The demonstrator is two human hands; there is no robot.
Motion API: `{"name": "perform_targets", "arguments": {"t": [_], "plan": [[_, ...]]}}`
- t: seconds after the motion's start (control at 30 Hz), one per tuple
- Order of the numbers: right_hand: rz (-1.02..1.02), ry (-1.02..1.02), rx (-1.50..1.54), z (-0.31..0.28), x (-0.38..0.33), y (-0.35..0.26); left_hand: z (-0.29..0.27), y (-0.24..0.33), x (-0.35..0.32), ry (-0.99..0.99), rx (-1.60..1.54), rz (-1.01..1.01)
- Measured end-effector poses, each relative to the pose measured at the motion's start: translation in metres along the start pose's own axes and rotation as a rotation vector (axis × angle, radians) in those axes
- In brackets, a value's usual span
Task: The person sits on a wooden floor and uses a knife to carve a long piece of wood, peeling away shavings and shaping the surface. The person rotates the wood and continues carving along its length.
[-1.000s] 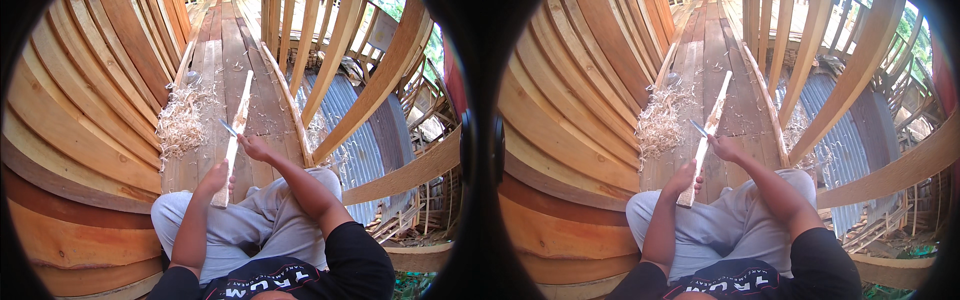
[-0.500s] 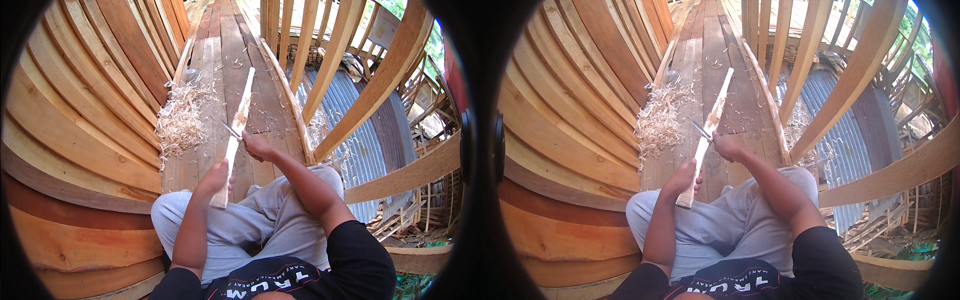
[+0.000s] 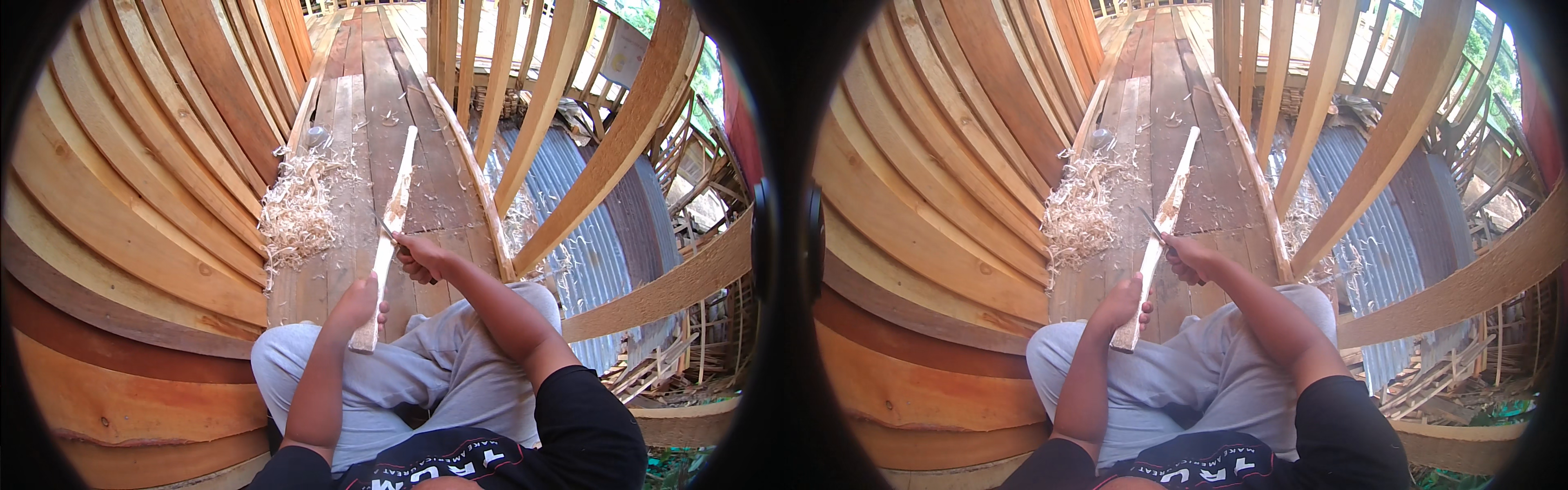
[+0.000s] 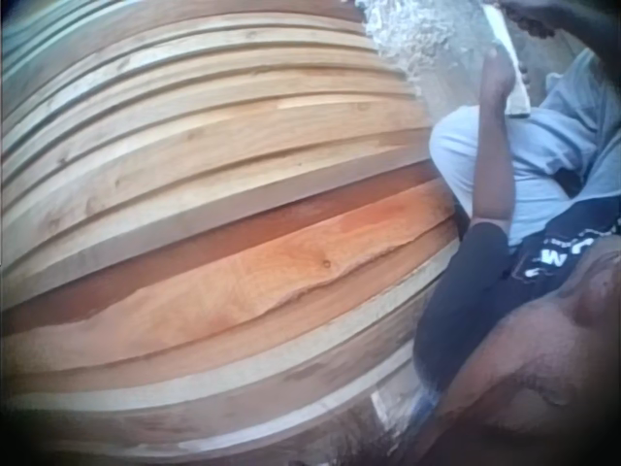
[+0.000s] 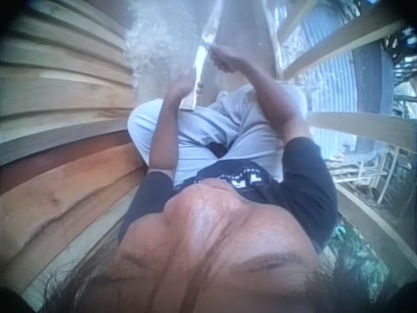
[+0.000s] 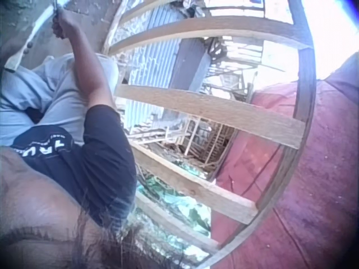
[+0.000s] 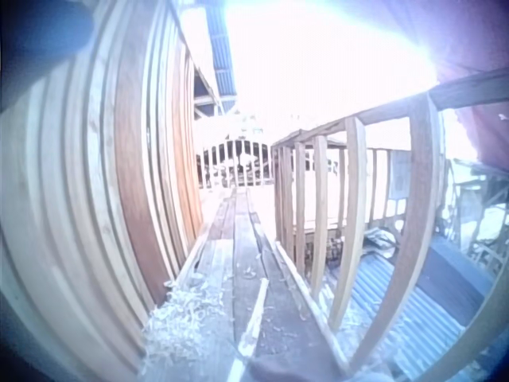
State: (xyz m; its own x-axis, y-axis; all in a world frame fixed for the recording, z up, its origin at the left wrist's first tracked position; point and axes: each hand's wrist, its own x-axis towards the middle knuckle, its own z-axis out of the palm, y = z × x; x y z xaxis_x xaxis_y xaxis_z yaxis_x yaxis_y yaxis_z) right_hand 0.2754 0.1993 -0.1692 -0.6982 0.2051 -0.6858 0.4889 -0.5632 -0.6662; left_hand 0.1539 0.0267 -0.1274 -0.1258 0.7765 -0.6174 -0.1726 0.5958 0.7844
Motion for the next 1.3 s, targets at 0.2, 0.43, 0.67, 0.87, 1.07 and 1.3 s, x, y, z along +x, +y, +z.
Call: {"name": "perform_targets", "arguments": {"t": [0.2, 0.43, 0.67, 0.87, 1.07, 1.3], "plan": [[-0.023, -0.208, 0.152, -0.01, 0.0, 0.005, -0.005, 0.0, -0.006, 0.025, 0.179, 0.03], [-0.076, -0.337, 0.124, -0.028, -0.015, -0.004, -0.025, 0.01, -0.017, -0.045, 0.242, 0.083], [-0.542, 0.587, -0.666, -0.002, -0.023, -0.002, -0.005, 0.003, -0.005, -0.109, -0.002, 0.1], [-0.619, 0.885, -0.878, 0.006, -0.011, 0.005, 0.014, -0.008, 0.013, -0.094, -0.163, 0.081], [-0.487, 0.863, -0.846, -0.005, 0.015, 0.012, 0.017, -0.011, 0.016, -0.053, -0.096, 0.092], [-0.167, 0.361, -0.295, 0.005, -0.014, 0.0, 0.007, -0.016, 0.013, -0.109, -0.059, 0.083]]}}
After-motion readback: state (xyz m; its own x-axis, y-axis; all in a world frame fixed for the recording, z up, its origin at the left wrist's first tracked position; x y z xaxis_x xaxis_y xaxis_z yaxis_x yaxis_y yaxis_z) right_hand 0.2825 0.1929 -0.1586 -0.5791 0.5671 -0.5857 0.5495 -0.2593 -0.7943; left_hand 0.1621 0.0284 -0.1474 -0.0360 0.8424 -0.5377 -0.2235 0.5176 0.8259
